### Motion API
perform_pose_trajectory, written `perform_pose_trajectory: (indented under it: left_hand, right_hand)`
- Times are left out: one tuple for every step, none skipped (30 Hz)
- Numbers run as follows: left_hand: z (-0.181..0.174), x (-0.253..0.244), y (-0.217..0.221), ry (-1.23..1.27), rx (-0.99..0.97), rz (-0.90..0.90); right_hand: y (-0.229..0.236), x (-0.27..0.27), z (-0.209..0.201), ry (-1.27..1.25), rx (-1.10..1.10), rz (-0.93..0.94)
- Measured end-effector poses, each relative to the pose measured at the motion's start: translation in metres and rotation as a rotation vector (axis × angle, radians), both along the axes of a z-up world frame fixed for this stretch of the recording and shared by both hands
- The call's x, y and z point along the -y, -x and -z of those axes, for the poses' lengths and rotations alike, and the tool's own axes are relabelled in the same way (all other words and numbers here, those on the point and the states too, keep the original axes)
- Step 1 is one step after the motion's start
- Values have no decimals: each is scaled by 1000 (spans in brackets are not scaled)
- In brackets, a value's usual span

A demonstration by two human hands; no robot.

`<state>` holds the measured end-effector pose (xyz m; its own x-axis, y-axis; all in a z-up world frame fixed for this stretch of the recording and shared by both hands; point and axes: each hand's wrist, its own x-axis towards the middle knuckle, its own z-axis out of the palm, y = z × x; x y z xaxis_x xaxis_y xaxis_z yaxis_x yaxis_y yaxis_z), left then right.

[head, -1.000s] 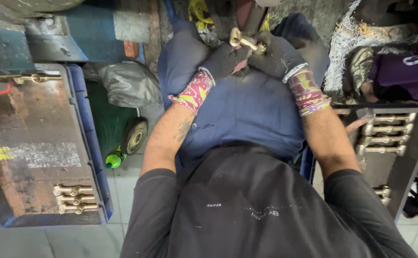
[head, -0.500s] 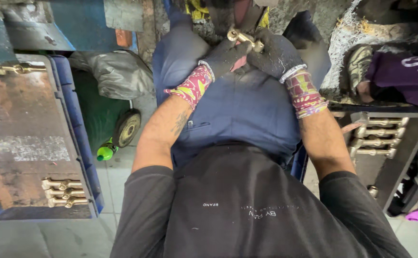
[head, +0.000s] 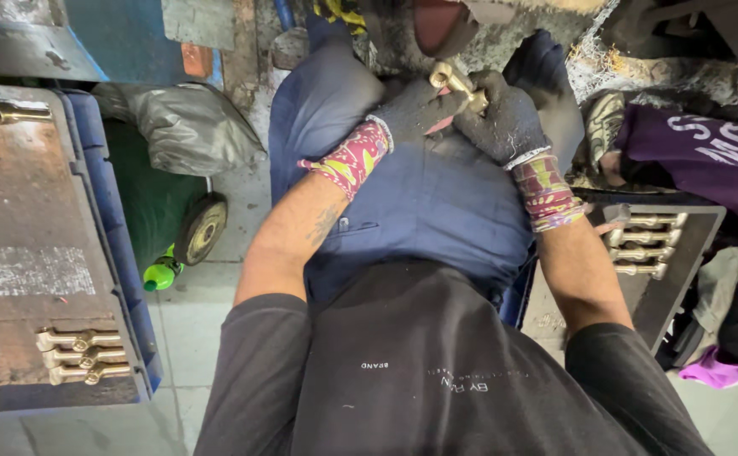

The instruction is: The person sits on the floor and repeatedly rubs small brass-colored metal parts against a grinding wheel to smooth or polish their surfaces. The person handles the parts one at a time, rotating them to treat different sides, and places finished pieces into a nearby tray.

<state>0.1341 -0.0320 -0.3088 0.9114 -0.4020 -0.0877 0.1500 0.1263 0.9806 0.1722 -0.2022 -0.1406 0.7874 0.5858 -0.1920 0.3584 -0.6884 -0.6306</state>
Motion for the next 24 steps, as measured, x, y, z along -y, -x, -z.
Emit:
perform_pose_trajectory:
  left_hand:
    - [6,1,1,46,-51,8]
    - [11,-2,3,-120,270,-120]
    - [13,-6,4,-285,592,-243]
    - [13,-7,7,-452,916,-356]
    - [10,-7,9,-349,592,-303]
    - [5,-12,10,-244,274,-241]
    - [-1,-18,12,-136,-43,-175]
    - [-8,-23,13,-74,-91,-157]
    - [-15,-28,13,-12,-139,-139]
    - [-21,-32,13,50,-184,-119]
    - [-27,-37,14,97,-198,-140]
    - [-31,-40,13,145,-212,-161]
    - [-34,-43,13,193,-226,-182]
    - [-36,-43,11,143,-230,-197]
    - [-36,-43,8,94,-234,-212]
    - [-35,-43,7,49,-241,-229]
    - [-32,-44,7,84,-264,-225]
    - [-28,-42,7,121,-288,-222]
    - [-25,-39,7,158,-312,-219]
    - [-21,-36,7,131,-279,-212]
    - [-18,-33,6,104,-246,-206]
    - [-15,-30,5,80,-212,-198]
    - [-13,-26,4,133,-214,-181]
    - [-11,-21,4,189,-218,-165]
  right_hand:
    - [-2,-2,1,28,2,-14]
    - [-3,-5,3,53,2,-28]
    - [-4,-8,4,79,3,-42]
    - [-6,-9,5,66,2,-56]
    - [-7,-10,4,54,1,-71]
    - [-9,-13,5,38,4,-83]
    - [-11,-16,5,39,2,-92]
    - [-13,-19,6,40,-4,-101]
    - [-14,-22,6,41,-9,-110]
    - [-16,-26,7,30,-5,-118]
    - [-18,-29,8,19,-1,-127]
    - [-19,-31,9,9,4,-135]
    - [-19,-32,10,13,-9,-116]
    - [-21,-33,10,16,-19,-97]
    - [-23,-33,10,19,-29,-78]
    - [-23,-33,12,17,-26,-82]
    - [-22,-34,14,15,-23,-85]
    - [-21,-32,15,14,-20,-90]
    - [-21,-30,17,-2,-7,-112]
    - [-21,-27,18,-17,7,-133]
    - [-21,-24,18,-33,21,-154]
    - [-21,-21,18,-17,-1,-138]
    - [-21,-18,18,-1,-22,-121]
    - [-19,-14,17,18,-46,-106]
